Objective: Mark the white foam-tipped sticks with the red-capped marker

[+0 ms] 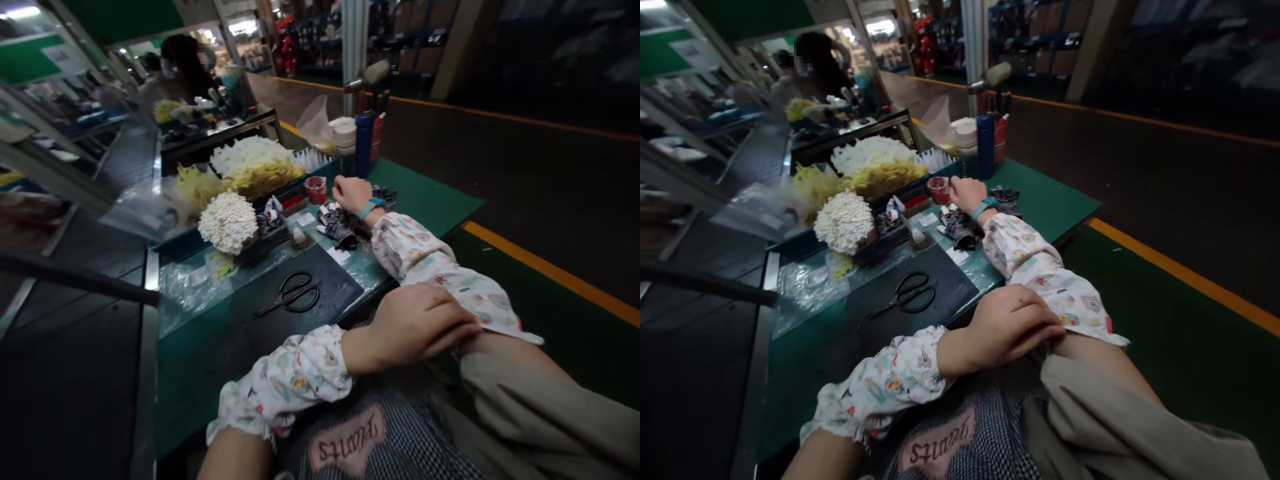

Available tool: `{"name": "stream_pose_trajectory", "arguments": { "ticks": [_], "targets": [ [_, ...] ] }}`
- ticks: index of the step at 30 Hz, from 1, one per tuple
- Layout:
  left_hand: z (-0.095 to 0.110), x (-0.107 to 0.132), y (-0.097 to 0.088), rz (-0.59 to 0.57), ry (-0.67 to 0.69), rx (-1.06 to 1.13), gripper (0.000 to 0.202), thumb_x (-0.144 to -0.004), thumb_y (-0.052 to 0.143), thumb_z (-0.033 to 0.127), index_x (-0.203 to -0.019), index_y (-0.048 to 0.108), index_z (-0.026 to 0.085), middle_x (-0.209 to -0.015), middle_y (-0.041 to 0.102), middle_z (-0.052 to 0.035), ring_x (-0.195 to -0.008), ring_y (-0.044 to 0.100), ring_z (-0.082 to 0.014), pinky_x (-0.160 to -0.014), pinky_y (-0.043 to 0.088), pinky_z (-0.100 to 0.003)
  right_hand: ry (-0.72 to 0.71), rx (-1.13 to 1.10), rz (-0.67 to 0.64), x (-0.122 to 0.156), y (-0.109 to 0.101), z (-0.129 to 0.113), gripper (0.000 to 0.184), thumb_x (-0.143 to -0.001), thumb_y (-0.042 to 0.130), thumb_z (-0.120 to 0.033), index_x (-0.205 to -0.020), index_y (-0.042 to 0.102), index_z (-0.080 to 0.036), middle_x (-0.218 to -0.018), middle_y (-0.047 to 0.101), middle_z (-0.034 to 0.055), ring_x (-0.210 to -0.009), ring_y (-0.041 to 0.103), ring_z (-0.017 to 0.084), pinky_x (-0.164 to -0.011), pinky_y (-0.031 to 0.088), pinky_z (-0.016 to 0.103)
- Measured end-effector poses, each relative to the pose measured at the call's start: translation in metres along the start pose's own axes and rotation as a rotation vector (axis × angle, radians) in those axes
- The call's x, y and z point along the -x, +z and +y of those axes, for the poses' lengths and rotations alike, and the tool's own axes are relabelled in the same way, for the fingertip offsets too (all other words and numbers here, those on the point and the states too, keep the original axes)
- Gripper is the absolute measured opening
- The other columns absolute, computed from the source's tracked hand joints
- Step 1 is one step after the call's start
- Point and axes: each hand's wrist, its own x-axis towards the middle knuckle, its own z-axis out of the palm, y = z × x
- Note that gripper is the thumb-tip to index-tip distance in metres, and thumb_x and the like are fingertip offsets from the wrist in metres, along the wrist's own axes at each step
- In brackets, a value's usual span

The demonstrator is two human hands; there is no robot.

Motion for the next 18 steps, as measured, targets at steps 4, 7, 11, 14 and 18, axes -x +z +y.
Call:
{"name": "stream_pose_trajectory", "arguments": {
  "ticks": [4,7,11,14,18],
  "targets": [
    [-0.001,0.019,0.005,-0.105,-0.146,-0.041,0.036,-0.108,0.044,0.040,-0.105,0.069,0.014,-0.096,0.075,-0.0077,-0.096,0.072,-0.0193,-0.084,0.058,-0.031,0.084,-0.094,0.095,-0.008,-0.004,0.013,0.026,-0.097,0.052,-0.029,-0.107,0.070,-0.012,-0.099,0.075,0.0178,-0.089,0.067,0.028,-0.078,0.046,0.035],
    [0.004,0.027,0.007,-0.236,-0.285,0.070,0.029,-0.107,0.047,0.039,-0.106,0.065,0.016,-0.105,0.074,-0.0084,-0.098,0.071,-0.0172,-0.082,0.058,-0.027,0.070,-0.240,0.184,-0.010,-0.008,0.007,0.025,-0.098,0.049,-0.026,-0.102,0.069,-0.012,-0.094,0.073,0.0150,-0.085,0.064,0.023,-0.078,0.044,0.034],
    [0.009,0.037,-0.012,-0.386,-0.180,0.149,0.023,-0.106,0.051,0.037,-0.104,0.063,0.019,-0.109,0.075,-0.0079,-0.098,0.071,-0.0178,-0.071,0.057,-0.027,-0.250,-0.404,0.064,0.017,-0.001,-0.032,0.019,-0.096,0.055,-0.029,-0.095,0.068,-0.015,-0.089,0.072,0.0075,-0.077,0.061,0.017,-0.074,0.044,0.029],
    [0.011,0.050,-0.051,-0.234,-0.210,0.159,0.020,-0.104,0.054,0.035,-0.101,0.064,0.018,-0.099,0.076,-0.0071,-0.092,0.072,-0.0191,-0.074,0.056,-0.029,-0.729,-0.438,-0.230,0.062,0.010,-0.063,0.019,-0.093,0.062,-0.034,-0.096,0.069,-0.017,-0.091,0.071,0.0067,-0.080,0.062,0.019,-0.074,0.044,0.030],
    [0.028,0.070,-0.129,0.203,-0.291,0.245,0.019,-0.103,0.057,0.034,-0.093,0.062,0.019,-0.089,0.074,-0.0038,-0.082,0.071,-0.0143,-0.078,0.056,-0.026,-1.009,-0.207,-0.429,0.116,0.025,-0.087,0.023,-0.094,0.065,-0.033,-0.105,0.070,-0.014,-0.104,0.069,0.0143,-0.093,0.059,0.026,-0.077,0.041,0.036]
  ]
}}
